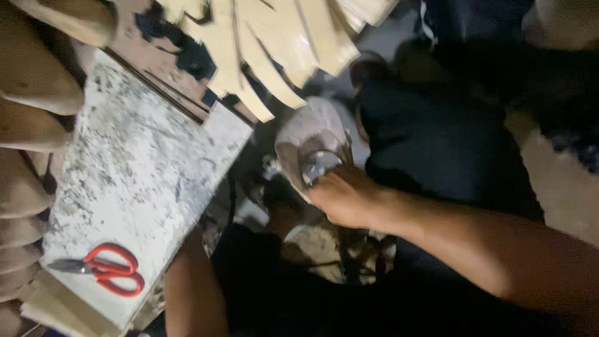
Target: The person sits on the floor in a shoe workshop and sorts through a stack of pink shoe upper pieces, separating and counting them one at a time and placing them onto a pile beside them among the wooden shoe lasts.
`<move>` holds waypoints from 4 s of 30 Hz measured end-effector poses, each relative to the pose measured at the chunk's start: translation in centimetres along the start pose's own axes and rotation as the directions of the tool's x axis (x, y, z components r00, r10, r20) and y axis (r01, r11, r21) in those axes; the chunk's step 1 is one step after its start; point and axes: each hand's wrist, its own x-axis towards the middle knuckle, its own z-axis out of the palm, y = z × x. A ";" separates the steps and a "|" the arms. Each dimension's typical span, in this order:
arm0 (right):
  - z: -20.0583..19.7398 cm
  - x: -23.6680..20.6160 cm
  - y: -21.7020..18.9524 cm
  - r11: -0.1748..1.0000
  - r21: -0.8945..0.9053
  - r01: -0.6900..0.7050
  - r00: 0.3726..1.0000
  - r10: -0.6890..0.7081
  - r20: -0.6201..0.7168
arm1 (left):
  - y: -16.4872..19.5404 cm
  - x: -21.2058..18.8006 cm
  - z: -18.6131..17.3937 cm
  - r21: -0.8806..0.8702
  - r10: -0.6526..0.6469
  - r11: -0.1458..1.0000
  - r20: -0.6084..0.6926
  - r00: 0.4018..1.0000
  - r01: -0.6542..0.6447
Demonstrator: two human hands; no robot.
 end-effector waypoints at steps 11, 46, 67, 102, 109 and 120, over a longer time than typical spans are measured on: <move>-2.6 -0.6 -1.7 0.992 -0.124 0.000 0.817 -0.071 -0.573 | 7.1 -11.5 -2.3 -0.009 0.048 0.999 0.245 0.968 -0.047; -1.5 2.2 -1.9 0.985 -0.100 -0.140 0.989 0.144 0.028 | 7.0 3.8 -3.8 -0.125 -0.041 0.991 0.094 0.995 0.052; -1.2 2.2 -3.3 0.987 -0.156 -0.045 0.997 0.055 0.061 | 3.4 2.0 -6.2 -0.210 0.042 0.976 -0.046 0.998 -0.050; 0.9 1.1 -2.3 0.999 -0.028 0.017 0.997 -0.015 0.079 | 16.6 6.5 -7.1 -0.120 0.285 0.952 0.020 0.958 -0.281; 1.4 3.4 -2.1 0.992 -0.019 -0.121 0.980 0.122 0.159 | 12.0 2.2 -7.3 -0.111 0.362 0.925 -0.029 0.932 -0.363; -0.8 3.2 -3.2 0.991 -0.095 -0.092 0.967 0.066 -0.246 | 6.3 -15.7 -9.4 -0.600 0.462 0.776 0.334 0.822 -0.193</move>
